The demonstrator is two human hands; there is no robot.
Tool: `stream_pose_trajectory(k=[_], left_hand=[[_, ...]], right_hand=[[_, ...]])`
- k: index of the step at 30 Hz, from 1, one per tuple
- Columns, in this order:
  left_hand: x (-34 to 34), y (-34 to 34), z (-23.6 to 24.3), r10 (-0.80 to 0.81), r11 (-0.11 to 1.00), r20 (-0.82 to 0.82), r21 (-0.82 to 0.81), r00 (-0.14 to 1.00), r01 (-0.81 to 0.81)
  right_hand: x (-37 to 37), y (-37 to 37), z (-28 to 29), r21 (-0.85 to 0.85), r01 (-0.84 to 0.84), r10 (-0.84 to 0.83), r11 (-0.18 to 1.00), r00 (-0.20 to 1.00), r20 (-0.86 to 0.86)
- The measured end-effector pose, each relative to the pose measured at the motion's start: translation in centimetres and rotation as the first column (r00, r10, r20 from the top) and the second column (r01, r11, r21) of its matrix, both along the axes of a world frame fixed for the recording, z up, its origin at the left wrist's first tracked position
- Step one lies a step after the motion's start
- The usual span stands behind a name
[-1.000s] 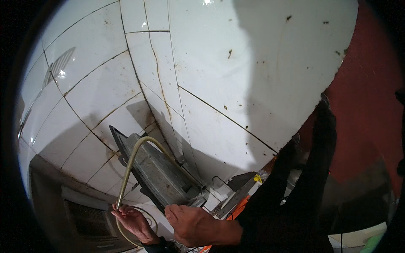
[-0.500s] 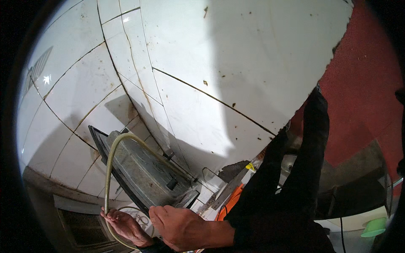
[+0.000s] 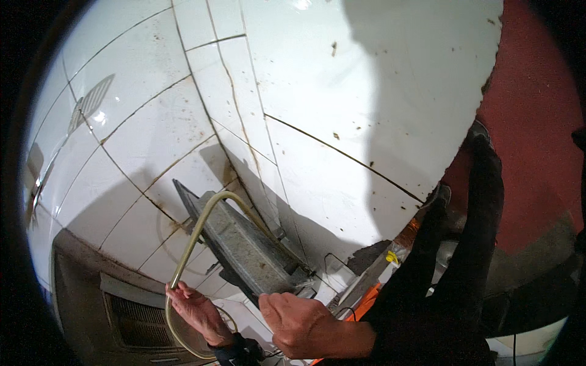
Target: The person installs a flexible gas hose onto a gas stove by repeatedly lifting the stove to route the hose underneath. The person then washes their hands at the sink and retrieves a packet of seasoning from a cabinet.
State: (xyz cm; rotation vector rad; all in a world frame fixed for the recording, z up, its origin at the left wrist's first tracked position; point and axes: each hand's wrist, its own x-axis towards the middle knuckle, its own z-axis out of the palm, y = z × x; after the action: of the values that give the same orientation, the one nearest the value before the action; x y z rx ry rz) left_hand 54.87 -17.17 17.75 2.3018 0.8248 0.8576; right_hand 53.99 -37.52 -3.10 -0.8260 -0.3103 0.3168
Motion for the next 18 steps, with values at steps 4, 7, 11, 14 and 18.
stream_pose_trajectory(k=[4, 7, 11, 14, 18], left_hand=[[2.1, 2.4, -0.4, -0.031, 0.999, -0.011, -0.038, 0.999, 0.031], [3.4, 4.1, -0.3, -0.090, 0.989, -0.031, -0.121, 0.995, 0.085], [4.7, 5.0, 0.0, -0.178, 0.969, -0.052, -0.185, 0.983, 0.166], [6.2, 5.7, -1.1, -0.251, 0.944, -0.126, -0.252, 0.960, 0.214], [8.3, 6.8, -2.8, -0.251, 0.951, -0.068, -0.202, 0.966, 0.233]], right_hand=[[-0.3, -0.2, 0.0, 0.013, -0.036, 0.037, 0.999, 0.997, -0.072], [-0.4, -0.6, 0.4, -0.076, 0.064, -0.066, 0.995, 0.997, -0.027], [-1.1, -1.6, 0.1, -0.067, -0.024, 0.028, 0.997, 0.998, 0.047], [-1.4, -1.6, -0.1, -0.064, -0.060, 0.070, 0.996, 0.985, 0.155], [-1.0, -1.1, 0.8, -0.089, 0.012, 0.016, 0.996, 0.953, 0.303]])
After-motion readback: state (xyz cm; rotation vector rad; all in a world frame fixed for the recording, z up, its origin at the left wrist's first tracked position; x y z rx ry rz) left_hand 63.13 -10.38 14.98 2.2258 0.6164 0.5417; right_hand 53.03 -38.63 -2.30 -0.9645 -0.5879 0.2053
